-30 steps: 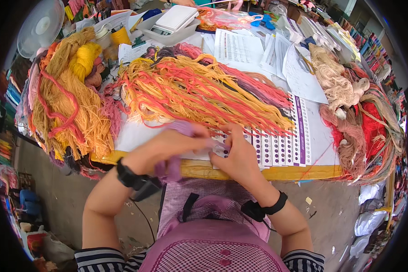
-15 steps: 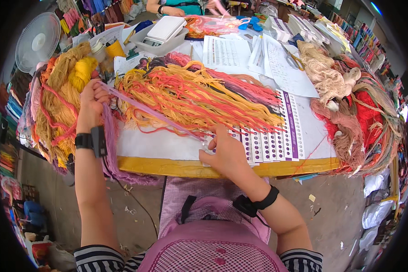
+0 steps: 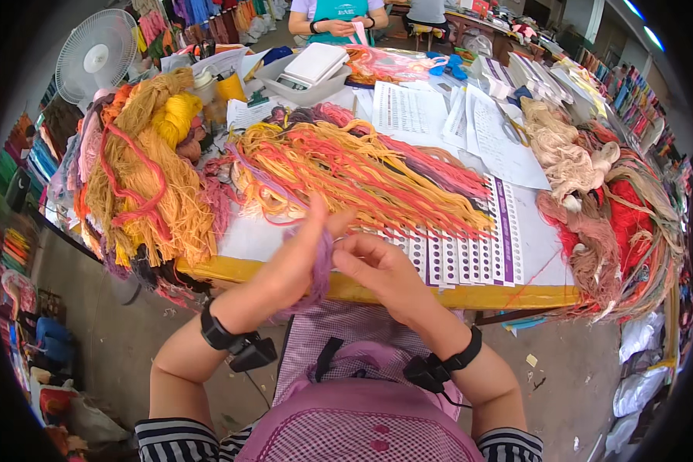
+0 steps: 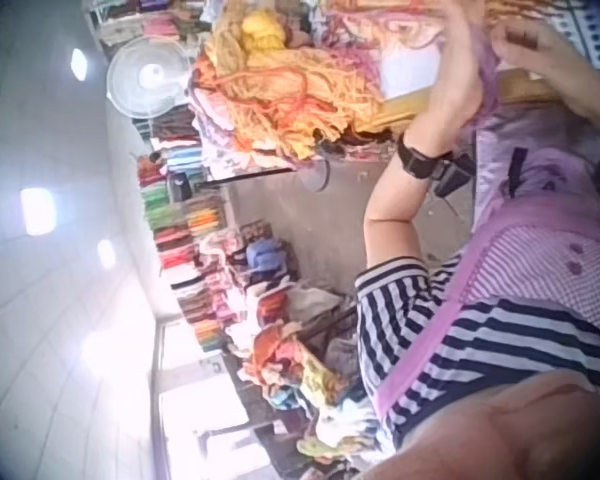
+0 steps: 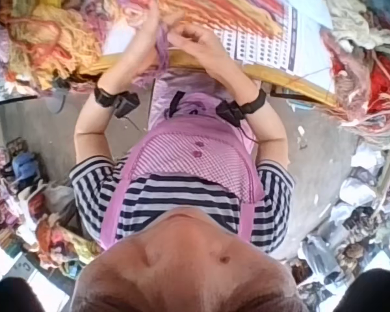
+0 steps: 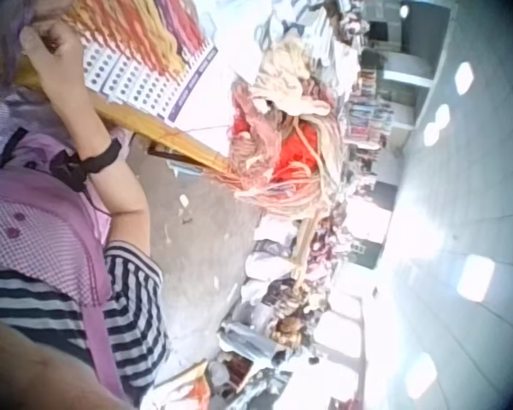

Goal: The person compares a document to a thread organizer, writes on a paper, and then separates individual strands of purple thread from a bundle to thread them through the holes of the organizer.

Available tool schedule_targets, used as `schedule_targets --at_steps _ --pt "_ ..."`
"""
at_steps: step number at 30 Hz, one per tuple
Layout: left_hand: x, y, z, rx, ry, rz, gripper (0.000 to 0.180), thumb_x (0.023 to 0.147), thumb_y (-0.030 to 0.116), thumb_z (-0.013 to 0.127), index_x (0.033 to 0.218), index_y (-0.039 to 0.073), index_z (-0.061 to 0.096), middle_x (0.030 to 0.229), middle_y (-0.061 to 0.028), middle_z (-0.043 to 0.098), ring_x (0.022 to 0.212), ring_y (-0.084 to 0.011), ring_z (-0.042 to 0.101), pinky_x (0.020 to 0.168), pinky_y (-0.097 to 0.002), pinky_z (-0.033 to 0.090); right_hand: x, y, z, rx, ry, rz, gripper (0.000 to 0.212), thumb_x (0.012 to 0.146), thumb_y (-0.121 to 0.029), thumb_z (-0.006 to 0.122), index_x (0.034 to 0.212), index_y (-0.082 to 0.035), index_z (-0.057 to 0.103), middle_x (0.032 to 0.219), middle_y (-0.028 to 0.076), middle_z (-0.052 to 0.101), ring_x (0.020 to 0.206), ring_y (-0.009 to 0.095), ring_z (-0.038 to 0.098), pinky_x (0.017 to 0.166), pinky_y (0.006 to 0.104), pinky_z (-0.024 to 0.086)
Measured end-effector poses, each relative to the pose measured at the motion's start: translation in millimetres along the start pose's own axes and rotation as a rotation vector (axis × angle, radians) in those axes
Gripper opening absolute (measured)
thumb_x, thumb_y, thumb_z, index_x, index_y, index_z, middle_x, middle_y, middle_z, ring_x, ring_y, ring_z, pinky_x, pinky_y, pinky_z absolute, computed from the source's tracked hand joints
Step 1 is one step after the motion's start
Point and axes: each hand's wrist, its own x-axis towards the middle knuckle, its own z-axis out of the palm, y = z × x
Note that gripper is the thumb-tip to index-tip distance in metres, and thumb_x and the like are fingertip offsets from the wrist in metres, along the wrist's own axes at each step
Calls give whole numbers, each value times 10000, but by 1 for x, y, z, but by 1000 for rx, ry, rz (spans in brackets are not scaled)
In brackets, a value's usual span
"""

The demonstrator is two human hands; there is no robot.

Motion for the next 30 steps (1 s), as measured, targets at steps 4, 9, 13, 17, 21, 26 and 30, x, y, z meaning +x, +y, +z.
schedule_targets --at_steps 4,9,13,17,21,26,30 --pt "0 -1 5 408 -61 145 786 959 619 274 1313 -57 463 1349 -138 492 1208 -217 491 1007 -325 387 -13 5 -10 94 28 29 145 914 -144 617 1001 -33 650 920 -29 624 819 41 533 727 234 422" --pt "-4 8 -3 608 -160 69 461 983 334 433 1108 -62 632 1150 -146 640 1049 -179 593 947 -311 425 -28 1 -26 203 111 74 174 900 -131 624 1026 -16 659 937 11 658 842 59 560 765 229 427" --pt "-6 -2 6 208 -75 164 334 919 197 481 1027 -60 666 1082 -149 666 1000 -187 618 921 -315 446 -28 -5 -28 207 121 69 153 899 -116 617 1005 -15 663 917 13 657 850 63 563 792 223 425" --pt "-4 -5 3 111 -107 263 284 917 180 524 1048 -24 671 1019 -109 679 944 -148 623 856 -292 466 -24 -5 -29 215 130 9 127 904 -117 615 969 -19 659 893 6 650 849 65 563 790 226 427" --pt "-3 0 7 186 -72 199 243 899 119 566 1058 -35 665 1019 -108 684 939 -136 622 840 -285 473 -23 -4 -34 174 127 3 119 919 -126 600 938 -17 643 891 4 643 853 69 561 798 239 431" --pt "1 -5 7 58 -45 221 223 886 88 578 1043 -40 670 1028 -111 684 930 -135 617 830 -274 472 -21 -4 -33 188 97 -19 123 941 -117 558 952 -19 631 897 23 650 850 87 572 808 250 436" --pt "3 -7 6 -63 -34 219 237 890 88 557 1055 -45 665 1050 -116 678 948 -154 614 859 -292 465 -19 -2 -35 162 84 -10 130 943 -119 549 976 -17 621 898 43 652 846 102 580 807 256 442"
